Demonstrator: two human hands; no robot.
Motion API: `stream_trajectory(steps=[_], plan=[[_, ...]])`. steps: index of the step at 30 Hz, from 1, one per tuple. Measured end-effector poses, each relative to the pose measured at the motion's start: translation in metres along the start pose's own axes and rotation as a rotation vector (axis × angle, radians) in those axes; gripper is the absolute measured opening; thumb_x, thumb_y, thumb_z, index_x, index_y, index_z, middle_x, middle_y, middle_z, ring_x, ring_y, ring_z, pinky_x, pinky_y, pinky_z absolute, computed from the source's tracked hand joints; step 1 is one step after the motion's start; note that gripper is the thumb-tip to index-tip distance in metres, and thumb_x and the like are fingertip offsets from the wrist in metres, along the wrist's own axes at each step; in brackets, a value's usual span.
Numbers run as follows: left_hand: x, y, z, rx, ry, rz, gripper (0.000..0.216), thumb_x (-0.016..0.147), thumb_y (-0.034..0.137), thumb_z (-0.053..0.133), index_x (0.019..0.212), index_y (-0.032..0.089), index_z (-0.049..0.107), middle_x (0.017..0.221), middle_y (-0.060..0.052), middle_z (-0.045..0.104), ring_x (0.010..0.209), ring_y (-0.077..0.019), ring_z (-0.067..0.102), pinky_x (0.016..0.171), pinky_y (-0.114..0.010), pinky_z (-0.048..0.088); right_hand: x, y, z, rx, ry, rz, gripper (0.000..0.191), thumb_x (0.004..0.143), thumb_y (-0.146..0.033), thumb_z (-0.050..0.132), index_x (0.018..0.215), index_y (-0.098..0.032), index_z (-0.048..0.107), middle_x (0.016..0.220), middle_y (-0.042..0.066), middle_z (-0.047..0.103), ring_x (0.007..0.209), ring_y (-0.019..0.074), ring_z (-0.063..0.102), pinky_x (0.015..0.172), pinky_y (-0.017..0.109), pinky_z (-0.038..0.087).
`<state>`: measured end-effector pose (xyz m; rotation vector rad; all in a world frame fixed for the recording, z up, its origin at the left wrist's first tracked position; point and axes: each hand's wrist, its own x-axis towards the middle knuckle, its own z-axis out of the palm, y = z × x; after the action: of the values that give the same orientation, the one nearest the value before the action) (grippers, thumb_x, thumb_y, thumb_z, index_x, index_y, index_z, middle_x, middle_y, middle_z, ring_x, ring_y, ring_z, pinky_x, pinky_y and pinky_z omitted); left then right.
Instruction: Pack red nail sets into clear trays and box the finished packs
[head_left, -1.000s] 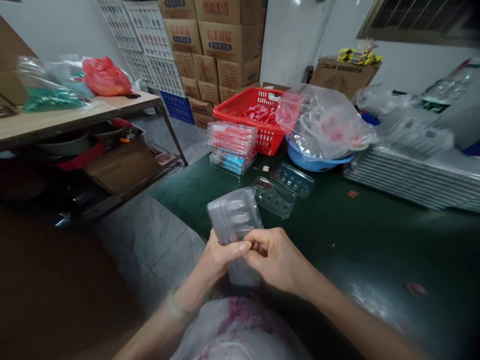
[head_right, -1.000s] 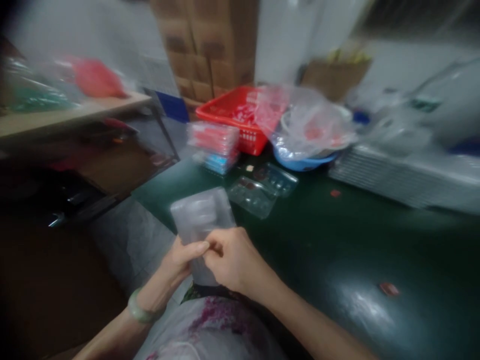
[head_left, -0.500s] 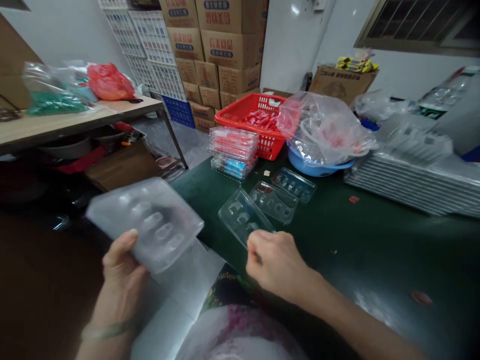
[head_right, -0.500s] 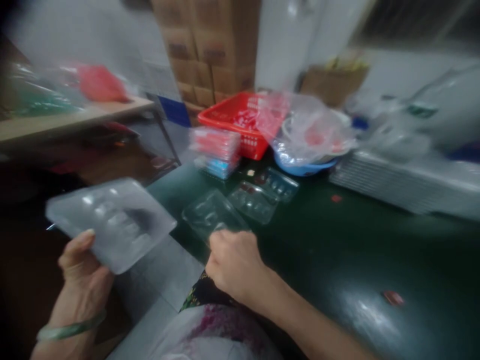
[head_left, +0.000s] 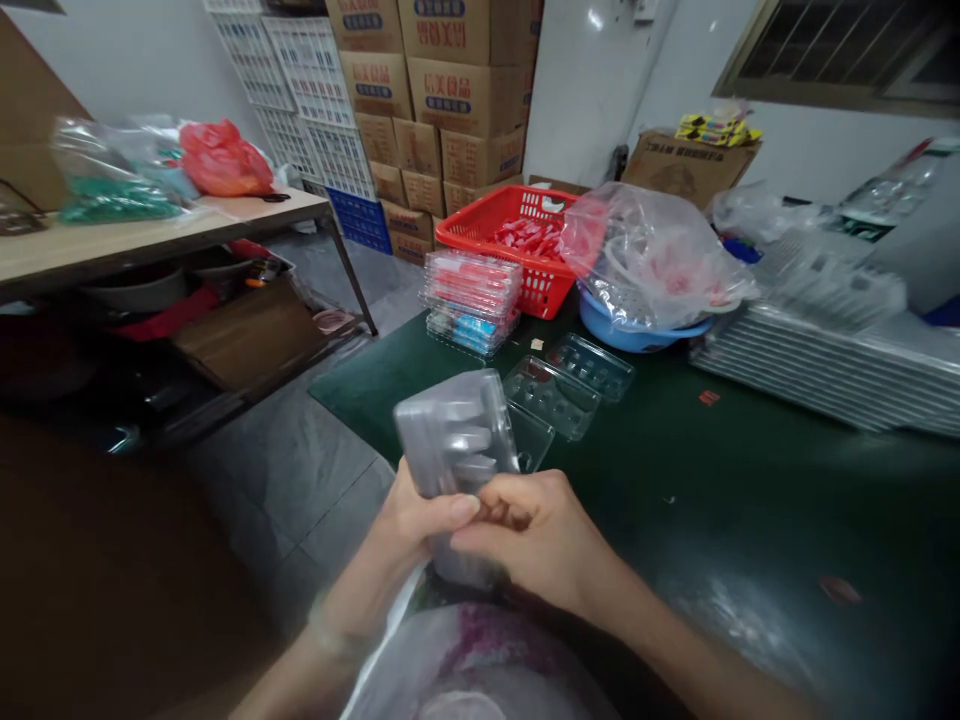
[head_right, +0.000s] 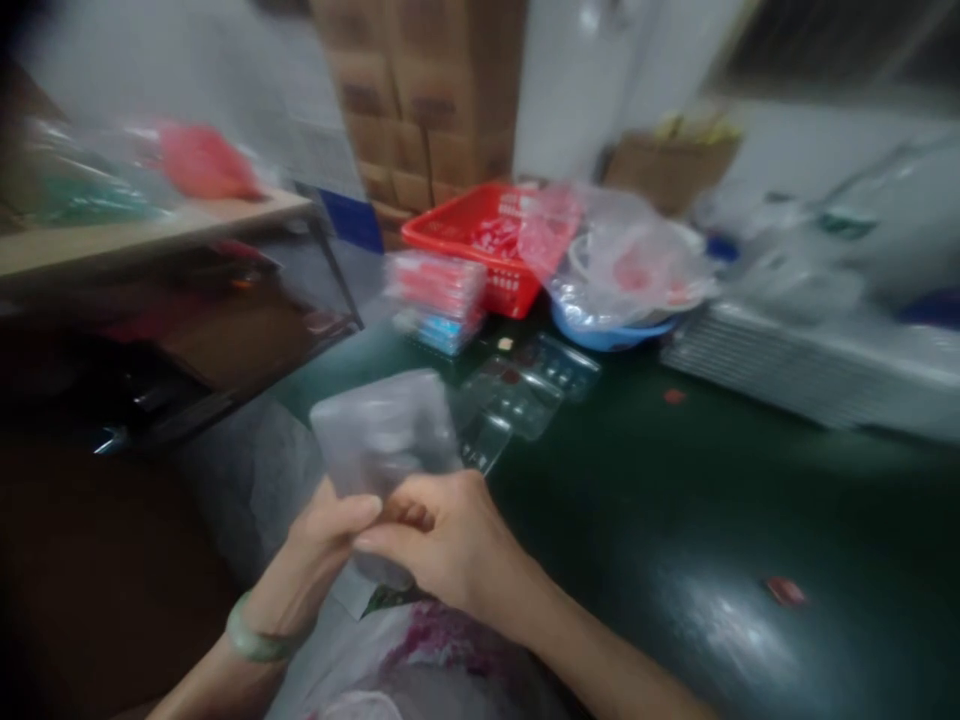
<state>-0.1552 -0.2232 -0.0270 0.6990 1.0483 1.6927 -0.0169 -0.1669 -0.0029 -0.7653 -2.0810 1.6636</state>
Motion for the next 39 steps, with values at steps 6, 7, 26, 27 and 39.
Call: stream_trajectory(steps=[6, 7, 26, 27, 39], plan=[[0.009, -0.015, 0.010, 0.025, -0.312, -0.081, 0.041, 0.060, 0.027, 0.071, 0.096, 0.011, 0.059, 0.056, -0.003, 0.061, 0.042, -0.0155, 0.055, 0.039, -0.022, 0.044, -0.003, 0.008, -0.025, 0.235, -0.175, 0.163, 0.017, 0.074, -0.028, 0.061, 0.066, -0.014, 0.062, 0.042, -0.005, 0.051, 0.035, 0.0067, 0.046, 0.037, 0.017, 0.034], [0.009, -0.017, 0.010, 0.020, -0.327, -0.085, 0.042, 0.061, 0.028, 0.071, 0.098, 0.012, 0.059, 0.056, -0.003, 0.062, 0.042, -0.0158, 0.055, 0.039, -0.023, 0.045, -0.004, 0.009, -0.028, 0.246, -0.192, 0.159, 0.017, 0.075, -0.028, 0.060, 0.066, -0.013, 0.063, 0.041, -0.005, 0.051, 0.035, 0.0066, 0.047, 0.037, 0.017, 0.035], [0.021, -0.027, 0.025, 0.102, -0.377, -0.104, 0.017, 0.063, 0.027, 0.068, 0.065, 0.011, 0.062, 0.058, -0.005, 0.062, 0.049, -0.0157, 0.057, 0.046, -0.024, 0.045, -0.009, 0.023, -0.045, 0.295, -0.161, 0.146, 0.019, 0.077, -0.028, 0.058, 0.066, -0.013, 0.062, 0.044, -0.004, 0.055, 0.036, 0.0069, 0.050, 0.036, 0.016, 0.037], [0.022, -0.027, 0.026, 0.103, -0.383, -0.105, 0.017, 0.064, 0.027, 0.068, 0.065, 0.011, 0.062, 0.058, -0.005, 0.062, 0.049, -0.0159, 0.057, 0.046, -0.024, 0.045, -0.008, 0.023, -0.045, 0.304, -0.166, 0.144, 0.020, 0.077, -0.028, 0.058, 0.066, -0.013, 0.061, 0.044, -0.004, 0.055, 0.035, 0.0068, 0.050, 0.036, 0.016, 0.036], [0.024, -0.037, 0.028, 0.096, -0.246, -0.073, 0.023, 0.061, 0.025, 0.072, 0.078, 0.012, 0.062, 0.060, -0.003, 0.062, 0.054, -0.0148, 0.058, 0.051, -0.023, 0.047, -0.012, 0.021, -0.033, 0.023, 0.051, 0.076, 0.018, 0.077, -0.017, 0.044, 0.062, -0.016, 0.052, 0.049, -0.006, 0.047, 0.040, 0.0045, 0.042, 0.039, 0.016, 0.030]])
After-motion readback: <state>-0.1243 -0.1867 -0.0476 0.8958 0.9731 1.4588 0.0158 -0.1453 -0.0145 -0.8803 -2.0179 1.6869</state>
